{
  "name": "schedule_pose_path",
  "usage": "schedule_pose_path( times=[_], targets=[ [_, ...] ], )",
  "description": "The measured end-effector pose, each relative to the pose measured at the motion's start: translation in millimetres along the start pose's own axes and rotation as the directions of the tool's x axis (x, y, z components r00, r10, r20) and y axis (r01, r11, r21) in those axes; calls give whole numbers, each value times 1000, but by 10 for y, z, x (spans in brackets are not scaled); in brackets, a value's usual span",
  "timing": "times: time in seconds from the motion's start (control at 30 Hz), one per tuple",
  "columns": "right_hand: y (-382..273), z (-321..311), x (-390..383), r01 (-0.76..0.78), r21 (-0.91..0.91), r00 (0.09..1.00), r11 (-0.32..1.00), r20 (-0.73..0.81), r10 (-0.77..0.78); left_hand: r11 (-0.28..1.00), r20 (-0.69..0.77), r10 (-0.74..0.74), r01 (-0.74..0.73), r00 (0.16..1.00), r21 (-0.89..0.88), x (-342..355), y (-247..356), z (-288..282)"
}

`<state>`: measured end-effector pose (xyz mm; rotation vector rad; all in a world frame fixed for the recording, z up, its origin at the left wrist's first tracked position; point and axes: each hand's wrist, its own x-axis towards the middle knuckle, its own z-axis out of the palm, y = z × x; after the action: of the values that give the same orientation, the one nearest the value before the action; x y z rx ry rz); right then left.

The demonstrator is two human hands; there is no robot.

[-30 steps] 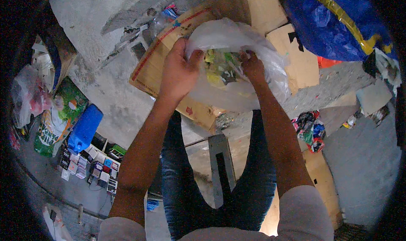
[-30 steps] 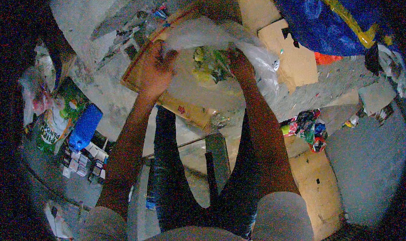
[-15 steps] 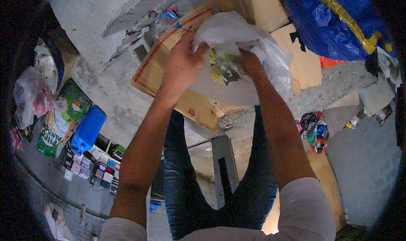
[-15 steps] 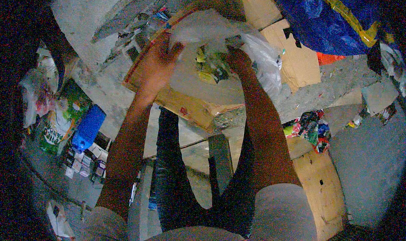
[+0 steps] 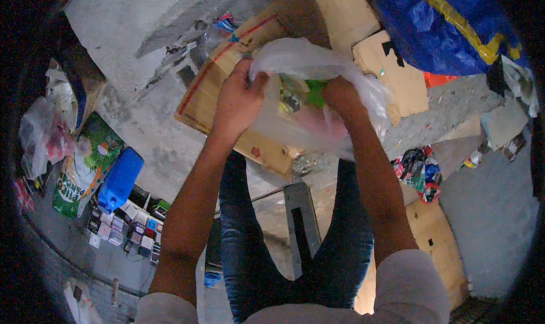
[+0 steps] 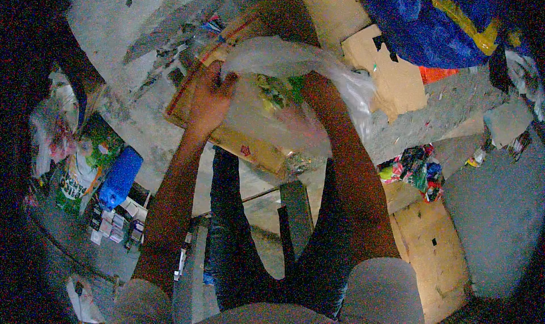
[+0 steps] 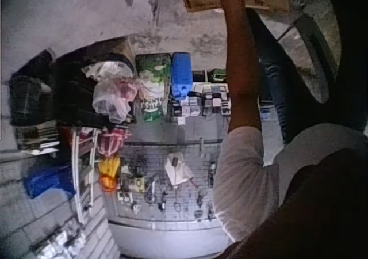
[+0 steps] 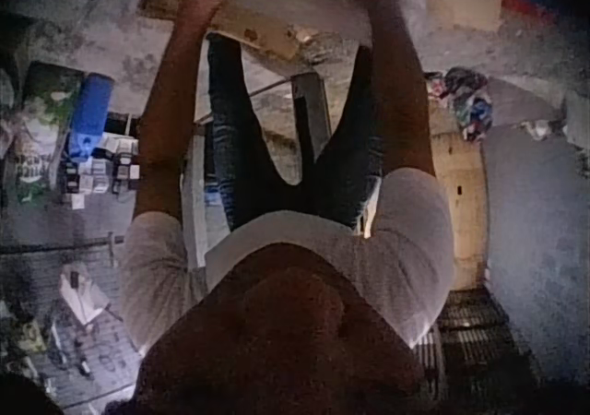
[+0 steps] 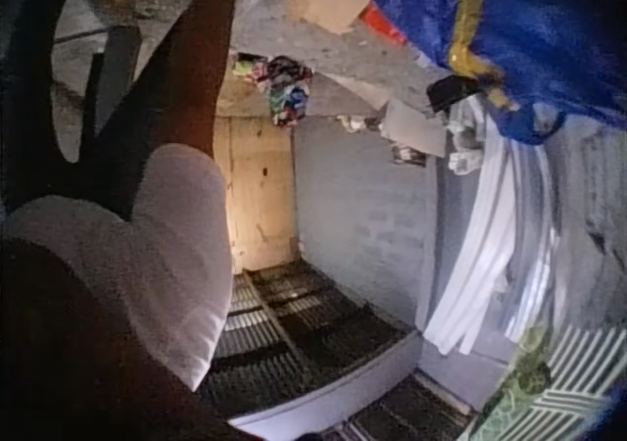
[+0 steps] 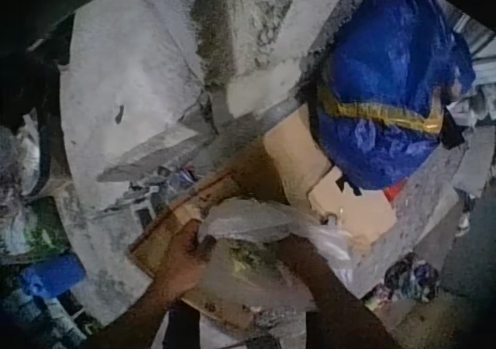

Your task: The person sorts various small items from a clear plastic bag into a larger blue bag. They handle plastic bags, papers, and small packaged goods one by one, transferring them between containers in a cluttered room.

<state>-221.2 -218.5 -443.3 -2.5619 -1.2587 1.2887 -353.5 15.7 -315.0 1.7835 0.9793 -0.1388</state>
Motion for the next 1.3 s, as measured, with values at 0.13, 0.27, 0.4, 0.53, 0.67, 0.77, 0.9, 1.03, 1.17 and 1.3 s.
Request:
schedule_pose_path(
  times=[0.13, 0.27, 0.4, 0.53, 0.67, 0.77, 0.9, 1.03, 1.17, 1.3],
  targets=[
    [-565, -694, -475, 46, 300, 964, 953, -264, 37, 998, 4, -45, 45, 999, 38, -14, -101, -140],
    [-619, -1080, -697, -140, 453, 983, 880, -42, 178, 992, -15, -45, 47, 999, 113, 41, -57, -148],
    [-435, -1085, -683, -228, 472, 972, 852, 65, 224, 991, -199, 124, -109, 972, 81, -12, -74, -130],
    [-190, -1035, -676, -295, 790, 954, 538, 219, 203, 932, -26, 361, -360, 932, 39, -320, 33, -43],
    [-375, -1076, -653, -302, 740, 951, 600, 272, 143, 974, 139, 198, -179, 970, -137, -586, 1, 533],
    [-564, -1096, -709, -261, 631, 963, 730, 226, 149, 929, 140, -42, 90, 989, -359, -595, -110, 846],
    [-610, -910, -835, -207, 692, 975, 692, 93, 200, 824, 164, -163, 225, 973, -521, -548, -139, 928],
    [-543, -545, -979, 37, 632, 964, 774, -227, 140, 824, 158, -166, 225, 973, -519, -592, -219, 982],
    [-604, -648, -1098, 19, 606, 987, 795, -140, 83, 836, 135, -189, 232, 973, -498, -620, -220, 838],
    [-422, -631, -1122, -131, 725, 975, 676, -29, 220, 692, 162, -313, 342, 936, -635, -604, -176, 648]
  ],
)
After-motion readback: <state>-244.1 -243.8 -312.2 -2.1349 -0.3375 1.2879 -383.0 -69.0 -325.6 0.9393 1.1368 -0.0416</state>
